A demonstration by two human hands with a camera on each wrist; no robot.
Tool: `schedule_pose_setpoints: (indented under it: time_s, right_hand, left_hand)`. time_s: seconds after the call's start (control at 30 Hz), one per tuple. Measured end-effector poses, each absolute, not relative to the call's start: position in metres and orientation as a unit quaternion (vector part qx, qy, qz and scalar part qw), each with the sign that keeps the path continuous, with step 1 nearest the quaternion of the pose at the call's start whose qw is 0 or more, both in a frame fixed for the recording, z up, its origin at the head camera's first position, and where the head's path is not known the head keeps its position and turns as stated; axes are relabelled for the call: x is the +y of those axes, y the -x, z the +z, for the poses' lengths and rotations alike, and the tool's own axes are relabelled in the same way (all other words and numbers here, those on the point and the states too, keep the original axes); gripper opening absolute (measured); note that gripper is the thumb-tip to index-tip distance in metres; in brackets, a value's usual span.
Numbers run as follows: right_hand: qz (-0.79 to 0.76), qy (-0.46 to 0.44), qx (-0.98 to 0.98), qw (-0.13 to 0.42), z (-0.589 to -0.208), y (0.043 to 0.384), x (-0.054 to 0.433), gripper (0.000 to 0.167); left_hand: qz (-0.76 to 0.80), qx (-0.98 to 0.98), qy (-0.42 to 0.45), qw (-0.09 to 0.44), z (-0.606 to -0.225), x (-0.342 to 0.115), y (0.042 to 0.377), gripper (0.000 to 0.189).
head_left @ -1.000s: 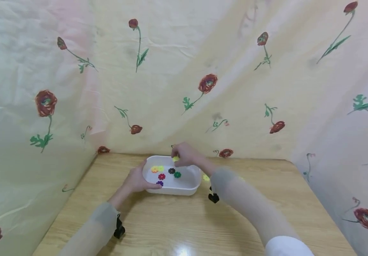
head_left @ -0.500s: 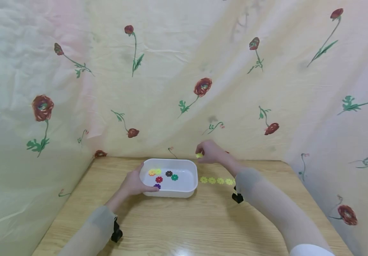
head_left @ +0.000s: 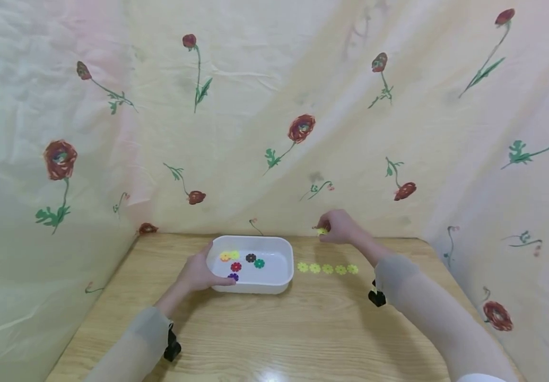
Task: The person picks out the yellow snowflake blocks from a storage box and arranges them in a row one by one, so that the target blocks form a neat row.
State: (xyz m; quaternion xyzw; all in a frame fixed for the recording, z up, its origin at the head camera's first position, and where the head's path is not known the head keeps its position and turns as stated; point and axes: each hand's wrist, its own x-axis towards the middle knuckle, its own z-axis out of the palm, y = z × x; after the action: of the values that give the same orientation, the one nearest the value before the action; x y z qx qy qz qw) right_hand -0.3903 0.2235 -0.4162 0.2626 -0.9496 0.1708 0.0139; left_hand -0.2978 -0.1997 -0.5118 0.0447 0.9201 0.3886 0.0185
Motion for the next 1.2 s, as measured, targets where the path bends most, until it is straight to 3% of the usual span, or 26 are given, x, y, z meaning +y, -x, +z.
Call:
schedule_pose_setpoints:
  time_s: [0.3,1.2]
  right_hand:
    - [0.175,-0.239,-0.955,0.008,-0.431,0.390,0.250,0.019]
    - [0.160,-0.208,-0.965,0.003,-0.451,0.372,0.306,0.021]
  left_hand:
    - [0.390,0.920,-0.043,0.021,-0.510,-0.197,0.297,0.134]
    - [0.375,0.926,-0.046,0.019,-0.510,-0.200,0.298,0.138]
